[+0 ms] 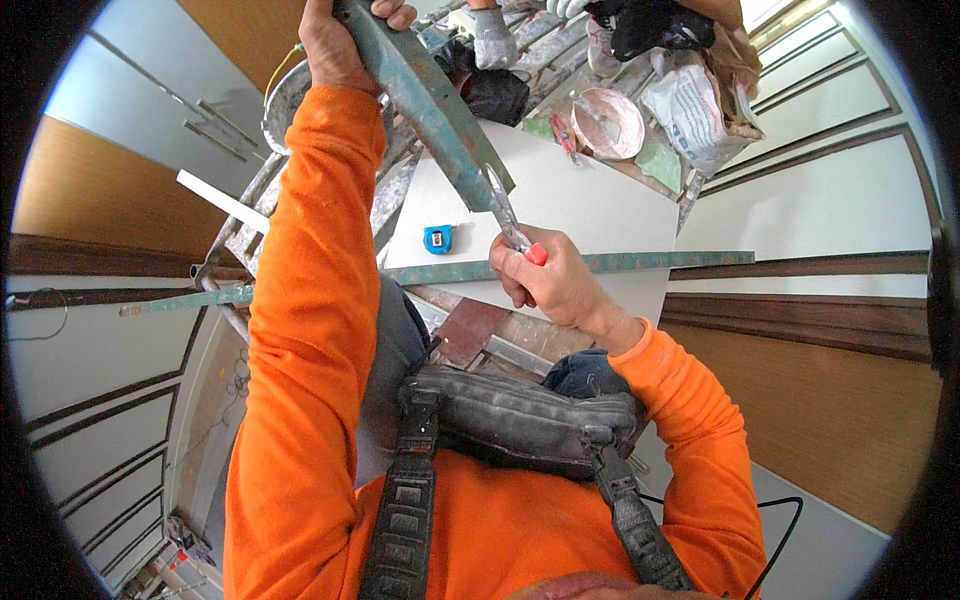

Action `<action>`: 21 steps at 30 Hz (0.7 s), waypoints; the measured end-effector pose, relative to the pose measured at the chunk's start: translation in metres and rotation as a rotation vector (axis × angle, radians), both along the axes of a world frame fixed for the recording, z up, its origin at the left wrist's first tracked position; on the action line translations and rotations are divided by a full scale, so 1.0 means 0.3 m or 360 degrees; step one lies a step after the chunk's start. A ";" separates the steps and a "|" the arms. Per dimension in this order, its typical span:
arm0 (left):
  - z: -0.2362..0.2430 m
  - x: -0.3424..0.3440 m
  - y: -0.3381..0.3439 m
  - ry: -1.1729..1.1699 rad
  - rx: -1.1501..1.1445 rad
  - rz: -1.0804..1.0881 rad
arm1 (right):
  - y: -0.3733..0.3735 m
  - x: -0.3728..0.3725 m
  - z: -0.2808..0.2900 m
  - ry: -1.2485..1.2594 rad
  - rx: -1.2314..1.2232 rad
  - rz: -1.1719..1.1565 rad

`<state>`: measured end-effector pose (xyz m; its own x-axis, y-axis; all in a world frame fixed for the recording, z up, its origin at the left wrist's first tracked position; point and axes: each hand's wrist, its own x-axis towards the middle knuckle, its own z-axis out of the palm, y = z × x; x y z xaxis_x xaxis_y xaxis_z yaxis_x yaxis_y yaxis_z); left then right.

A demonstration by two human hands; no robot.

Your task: The person uses shears to cut a curved metal profile and then measures a piece of white material with a tape measure.

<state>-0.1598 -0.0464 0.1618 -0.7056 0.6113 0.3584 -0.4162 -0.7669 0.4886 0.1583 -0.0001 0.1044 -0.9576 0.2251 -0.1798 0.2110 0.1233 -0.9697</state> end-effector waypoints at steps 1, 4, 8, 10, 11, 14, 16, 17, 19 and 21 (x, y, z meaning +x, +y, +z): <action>0.001 0.004 0.001 0.0008 0.0004 0.0014 | -0.001 0.000 -0.003 0.0010 0.0012 -0.0009; 0.009 0.012 -0.001 0.0010 -0.0005 0.0055 | -0.002 -0.002 -0.006 0.0046 0.0029 -0.0037; 0.010 0.010 0.000 -0.0013 -0.0010 0.0071 | 0.013 -0.001 -0.018 0.0185 0.0209 0.0058; 0.011 0.018 0.005 -0.0051 -0.0135 0.0178 | 0.014 -0.003 -0.037 0.0082 0.0136 -0.0024; 0.016 0.031 0.018 -0.0067 -0.0190 0.0219 | 0.020 -0.003 -0.043 -0.0008 0.0063 -0.0109; 0.059 0.118 0.013 -0.0134 -0.0463 0.0301 | 0.036 -0.010 -0.033 0.0077 0.0545 -0.0222; 0.031 0.062 0.030 -0.0278 -0.0808 0.0373 | 0.062 -0.024 -0.036 0.0143 0.0799 -0.0334; 0.031 0.083 0.048 -0.0309 -0.0933 0.0450 | 0.070 -0.022 -0.046 0.0164 0.0920 -0.0394; 0.012 0.124 0.090 -0.0351 -0.1022 0.0692 | 0.065 -0.013 -0.078 0.0089 0.0856 -0.0451; -0.017 0.118 0.122 -0.0362 -0.0915 0.1056 | 0.054 -0.016 -0.084 0.0024 0.0780 -0.0384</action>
